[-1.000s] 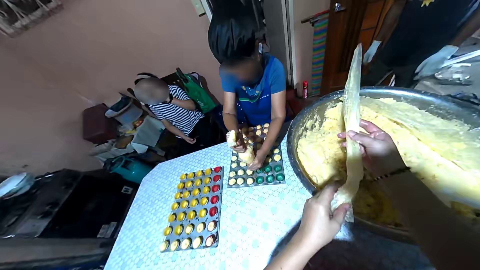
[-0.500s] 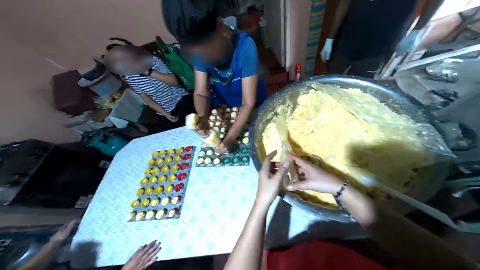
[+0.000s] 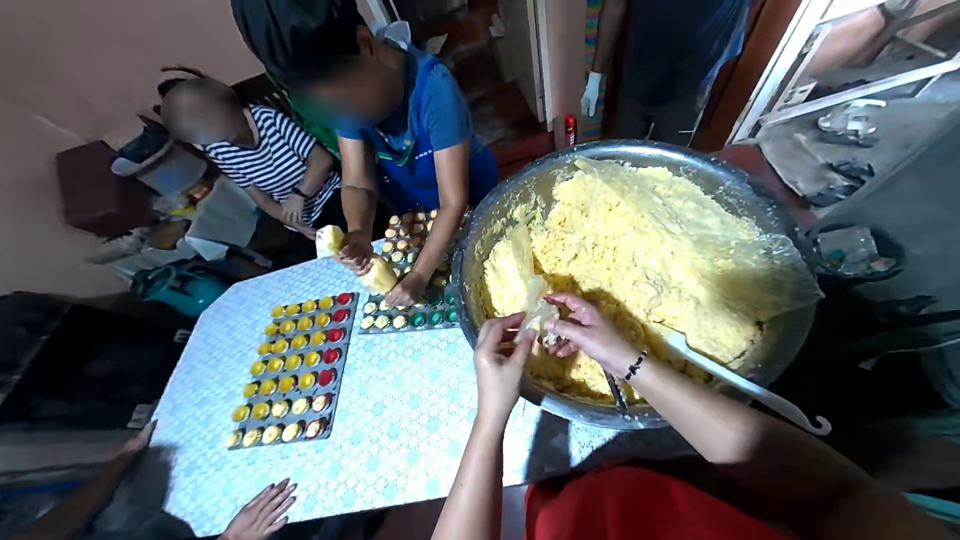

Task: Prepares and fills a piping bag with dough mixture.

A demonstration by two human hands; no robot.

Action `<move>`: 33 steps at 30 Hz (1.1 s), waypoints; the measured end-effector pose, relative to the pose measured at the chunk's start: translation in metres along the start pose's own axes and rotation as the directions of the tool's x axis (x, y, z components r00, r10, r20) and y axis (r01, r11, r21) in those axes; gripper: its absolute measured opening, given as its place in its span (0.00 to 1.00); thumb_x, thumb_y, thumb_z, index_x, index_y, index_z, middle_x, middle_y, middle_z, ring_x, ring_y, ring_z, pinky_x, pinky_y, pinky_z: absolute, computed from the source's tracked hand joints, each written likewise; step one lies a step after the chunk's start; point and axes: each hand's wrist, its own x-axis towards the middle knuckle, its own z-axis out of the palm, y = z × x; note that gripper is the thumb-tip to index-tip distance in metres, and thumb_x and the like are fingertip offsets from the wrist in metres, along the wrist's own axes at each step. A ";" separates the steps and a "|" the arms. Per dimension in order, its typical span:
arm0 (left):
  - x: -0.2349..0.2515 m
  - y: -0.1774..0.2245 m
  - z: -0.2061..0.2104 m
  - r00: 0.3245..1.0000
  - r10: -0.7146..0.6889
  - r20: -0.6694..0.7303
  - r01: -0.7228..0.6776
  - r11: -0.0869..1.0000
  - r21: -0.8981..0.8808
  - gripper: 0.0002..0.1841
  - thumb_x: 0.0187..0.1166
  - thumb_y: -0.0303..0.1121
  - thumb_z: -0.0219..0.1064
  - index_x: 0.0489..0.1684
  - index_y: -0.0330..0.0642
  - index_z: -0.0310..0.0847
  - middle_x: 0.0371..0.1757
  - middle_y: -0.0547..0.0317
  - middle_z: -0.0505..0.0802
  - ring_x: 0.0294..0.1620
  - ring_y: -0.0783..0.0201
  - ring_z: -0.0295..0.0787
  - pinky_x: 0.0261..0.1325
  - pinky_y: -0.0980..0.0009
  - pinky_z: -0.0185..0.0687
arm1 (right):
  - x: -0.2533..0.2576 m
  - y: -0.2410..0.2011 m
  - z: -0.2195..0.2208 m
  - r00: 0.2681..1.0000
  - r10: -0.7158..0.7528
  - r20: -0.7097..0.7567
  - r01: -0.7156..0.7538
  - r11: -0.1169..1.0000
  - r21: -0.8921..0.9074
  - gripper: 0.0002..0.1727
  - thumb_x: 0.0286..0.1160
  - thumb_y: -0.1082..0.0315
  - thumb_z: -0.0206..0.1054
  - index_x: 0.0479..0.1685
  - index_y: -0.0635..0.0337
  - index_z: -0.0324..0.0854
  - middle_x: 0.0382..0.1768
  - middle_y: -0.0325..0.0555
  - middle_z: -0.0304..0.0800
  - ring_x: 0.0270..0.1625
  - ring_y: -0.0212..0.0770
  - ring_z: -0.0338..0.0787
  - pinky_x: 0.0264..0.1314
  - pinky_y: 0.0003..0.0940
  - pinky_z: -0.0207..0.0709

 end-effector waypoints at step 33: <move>0.021 0.003 -0.072 0.876 0.326 0.356 -0.412 0.889 0.199 0.16 0.79 0.38 0.59 0.36 0.35 0.89 0.68 0.42 0.88 0.67 0.56 0.88 0.67 0.60 0.85 | 0.012 0.015 0.001 0.896 -0.317 -0.310 0.190 0.907 -0.376 0.11 0.75 0.68 0.69 0.46 0.68 0.88 0.46 0.53 0.89 0.43 0.39 0.89 0.49 0.37 0.86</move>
